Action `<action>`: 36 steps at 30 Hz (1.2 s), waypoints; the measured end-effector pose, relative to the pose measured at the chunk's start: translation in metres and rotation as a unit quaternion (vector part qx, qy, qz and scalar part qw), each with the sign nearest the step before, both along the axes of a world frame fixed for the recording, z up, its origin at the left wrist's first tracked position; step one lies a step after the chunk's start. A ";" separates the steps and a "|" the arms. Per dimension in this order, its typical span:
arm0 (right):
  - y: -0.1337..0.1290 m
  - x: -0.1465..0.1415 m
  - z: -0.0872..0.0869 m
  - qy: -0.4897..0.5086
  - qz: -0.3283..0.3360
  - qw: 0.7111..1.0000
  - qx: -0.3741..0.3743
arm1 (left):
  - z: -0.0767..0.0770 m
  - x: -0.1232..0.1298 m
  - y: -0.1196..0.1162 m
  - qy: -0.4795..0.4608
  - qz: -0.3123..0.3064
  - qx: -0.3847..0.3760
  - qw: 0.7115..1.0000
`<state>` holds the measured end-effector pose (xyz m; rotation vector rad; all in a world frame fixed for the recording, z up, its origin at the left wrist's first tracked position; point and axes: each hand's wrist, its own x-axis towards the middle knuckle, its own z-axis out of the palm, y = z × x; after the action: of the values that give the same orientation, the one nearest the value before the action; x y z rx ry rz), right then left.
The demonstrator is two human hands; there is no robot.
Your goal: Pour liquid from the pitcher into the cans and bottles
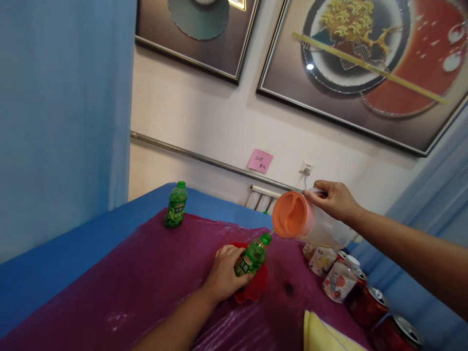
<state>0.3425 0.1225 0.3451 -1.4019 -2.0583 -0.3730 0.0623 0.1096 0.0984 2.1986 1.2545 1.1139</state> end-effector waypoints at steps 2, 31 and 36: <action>0.000 0.000 0.000 -0.001 -0.001 1.000 0.002 | 0.000 0.000 0.000 0.003 -0.001 0.000 1.000; 0.001 0.000 0.000 -0.012 -0.003 1.000 -0.004 | -0.004 0.000 0.002 -0.003 0.000 0.007 1.000; 0.000 -0.002 0.001 -0.015 -0.004 1.000 -0.006 | -0.002 0.000 0.000 -0.005 0.000 0.001 1.000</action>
<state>0.3410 0.1227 0.3457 -1.4195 -2.0832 -0.3884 0.0620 0.1101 0.0962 2.1923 1.2497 1.1249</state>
